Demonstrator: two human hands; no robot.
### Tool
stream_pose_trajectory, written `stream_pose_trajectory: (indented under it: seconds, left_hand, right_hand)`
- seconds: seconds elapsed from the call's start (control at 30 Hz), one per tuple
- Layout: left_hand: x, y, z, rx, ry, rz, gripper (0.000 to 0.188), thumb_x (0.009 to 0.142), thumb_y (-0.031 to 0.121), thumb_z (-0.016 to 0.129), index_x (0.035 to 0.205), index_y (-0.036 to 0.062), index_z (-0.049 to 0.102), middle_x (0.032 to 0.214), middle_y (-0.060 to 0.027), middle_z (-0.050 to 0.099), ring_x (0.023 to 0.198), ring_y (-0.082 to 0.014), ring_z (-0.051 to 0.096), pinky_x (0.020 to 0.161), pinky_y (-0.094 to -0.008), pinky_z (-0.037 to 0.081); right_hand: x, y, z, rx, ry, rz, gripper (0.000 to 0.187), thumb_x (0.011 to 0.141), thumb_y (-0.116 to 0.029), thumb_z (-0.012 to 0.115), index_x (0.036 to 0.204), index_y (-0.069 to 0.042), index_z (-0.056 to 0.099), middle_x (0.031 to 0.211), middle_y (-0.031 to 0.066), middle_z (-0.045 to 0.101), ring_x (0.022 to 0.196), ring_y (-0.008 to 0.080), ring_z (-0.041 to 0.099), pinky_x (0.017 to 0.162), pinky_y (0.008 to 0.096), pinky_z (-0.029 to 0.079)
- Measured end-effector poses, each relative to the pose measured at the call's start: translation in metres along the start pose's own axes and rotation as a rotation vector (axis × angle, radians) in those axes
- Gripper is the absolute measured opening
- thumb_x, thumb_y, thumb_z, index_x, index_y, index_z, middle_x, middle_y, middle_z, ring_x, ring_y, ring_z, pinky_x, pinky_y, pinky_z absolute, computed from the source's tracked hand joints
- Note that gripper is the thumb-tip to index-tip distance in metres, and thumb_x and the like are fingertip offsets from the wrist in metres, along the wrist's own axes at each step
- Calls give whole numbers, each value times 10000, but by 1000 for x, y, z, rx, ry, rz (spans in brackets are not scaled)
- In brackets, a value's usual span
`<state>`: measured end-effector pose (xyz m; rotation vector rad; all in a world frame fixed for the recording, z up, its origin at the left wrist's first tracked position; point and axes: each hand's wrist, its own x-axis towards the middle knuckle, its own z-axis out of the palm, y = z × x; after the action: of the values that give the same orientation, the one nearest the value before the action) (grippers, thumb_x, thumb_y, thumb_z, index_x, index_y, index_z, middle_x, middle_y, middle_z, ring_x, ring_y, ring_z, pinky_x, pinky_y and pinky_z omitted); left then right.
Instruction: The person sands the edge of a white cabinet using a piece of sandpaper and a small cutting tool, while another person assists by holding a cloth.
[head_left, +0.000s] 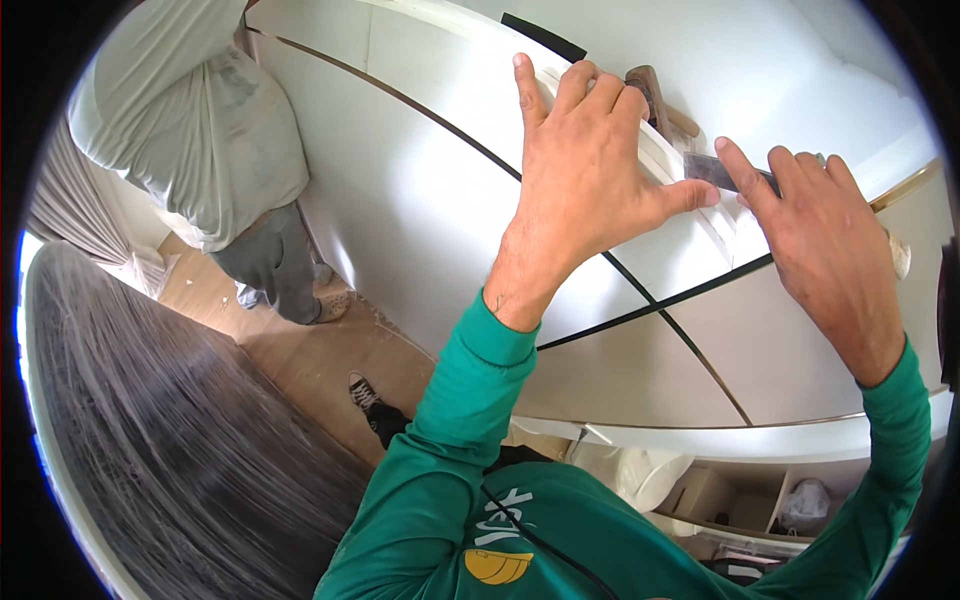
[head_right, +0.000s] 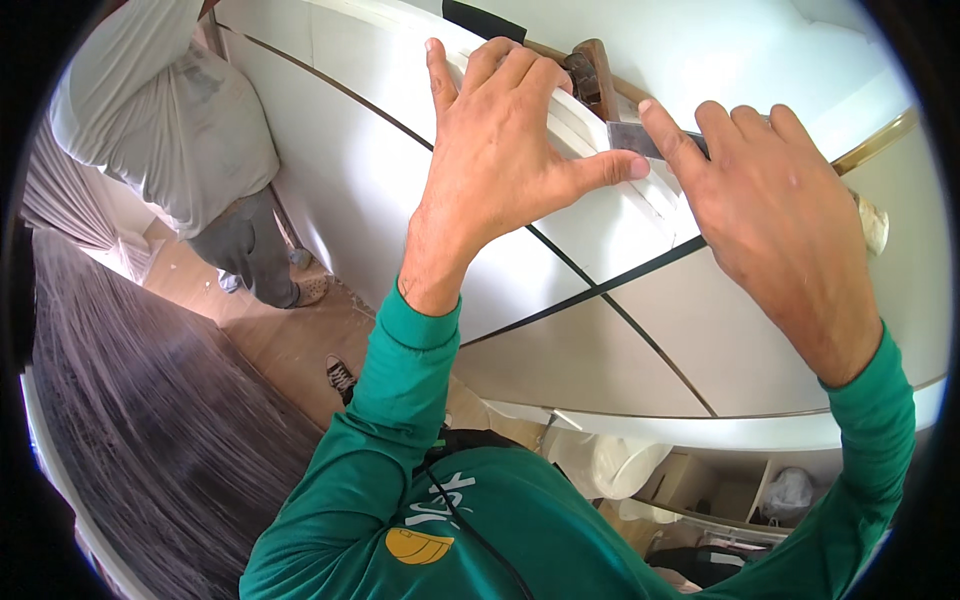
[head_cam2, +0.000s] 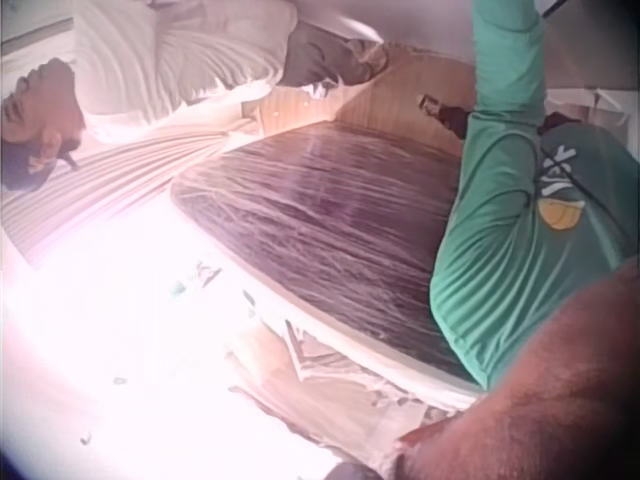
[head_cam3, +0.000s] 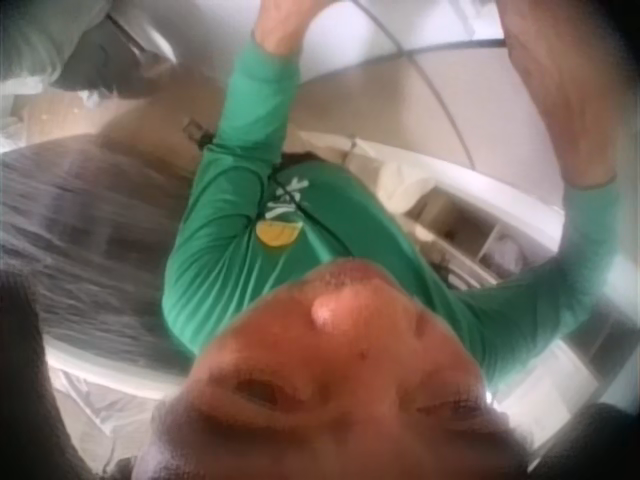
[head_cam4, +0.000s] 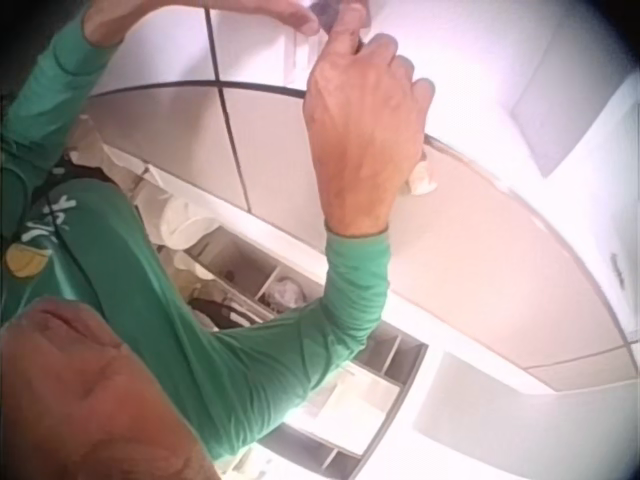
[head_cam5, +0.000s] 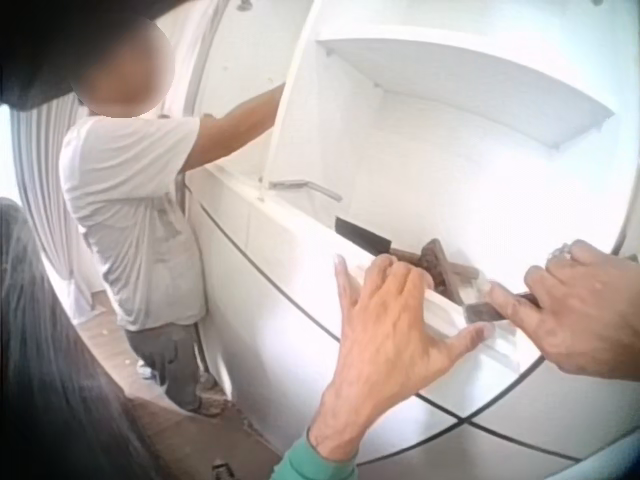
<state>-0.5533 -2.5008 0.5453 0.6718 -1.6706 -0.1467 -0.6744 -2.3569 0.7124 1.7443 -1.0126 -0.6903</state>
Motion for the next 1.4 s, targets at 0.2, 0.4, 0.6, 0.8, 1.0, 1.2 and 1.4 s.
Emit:
stream_pose_trajectory:
  seconds: [0.2, 0.4, 0.6, 0.8, 1.0, 1.2, 1.4]
  left_hand:
    - [2, 1, -5, -28, -14, -11, 962, 649, 853, 839, 1075, -5, 752, 1100, -119, 708, 1315, -377, 564, 1229, -814, 125]
    - [0, 0, 0, -41, -15, -19, 961, 653, 859, 831, 1067, -4, 740, 1101, -121, 691, 1321, -385, 555, 1224, -821, 118]
    - [-1, 0, 3, -47, -8, -14, 961, 649, 848, 841, 1073, -7, 727, 1107, -118, 675, 1320, -404, 548, 1224, -821, 97]
    - [-1, 1, 2, -64, -8, -28, 929, 653, 813, 867, 1064, -6, 721, 1103, -108, 669, 1311, -406, 550, 1221, -815, 88]
    - [0, 0, 4, -62, -16, -32, 893, 690, 794, 862, 1066, -2, 712, 1112, -114, 670, 1318, -418, 547, 1218, -820, 83]
    - [-1, 0, 3, -67, -15, -33, 861, 720, 772, 860, 1074, 3, 699, 1119, -127, 664, 1334, -427, 537, 1218, -825, 73]
    - [-1, -2, 3, -58, -24, -24, 813, 757, 739, 855, 1072, 7, 693, 1137, -147, 658, 1347, -439, 528, 1210, -834, 66]
  right_hand:
    - [0, 0, -4, 12, -18, -31, 520, 933, -72, 647, 1452, -45, 658, 966, 60, 606, 887, 207, 608, 845, 360, 480]
    - [6, -2, 2, 29, -51, -13, 506, 938, -76, 648, 1442, -46, 668, 947, 61, 595, 878, 214, 604, 855, 366, 478]
    - [3, 0, 2, 31, -65, -13, 541, 934, -65, 639, 1475, -56, 653, 918, 68, 561, 874, 233, 586, 846, 382, 467]
    - [5, 5, 5, 38, -90, -44, 566, 961, -49, 587, 1525, -77, 619, 923, 81, 547, 876, 252, 559, 822, 395, 450]
    - [19, 18, 5, 56, -50, -109, 548, 956, -39, 585, 1500, -70, 637, 912, 77, 542, 841, 245, 549, 823, 380, 450]
    - [15, 18, 5, 32, -87, -123, 527, 965, -46, 583, 1488, -62, 642, 905, 72, 541, 830, 241, 548, 825, 384, 453]
    - [21, 20, 6, -2, -51, -153, 481, 978, -93, 592, 1453, -59, 662, 881, 57, 527, 815, 222, 542, 807, 381, 443]
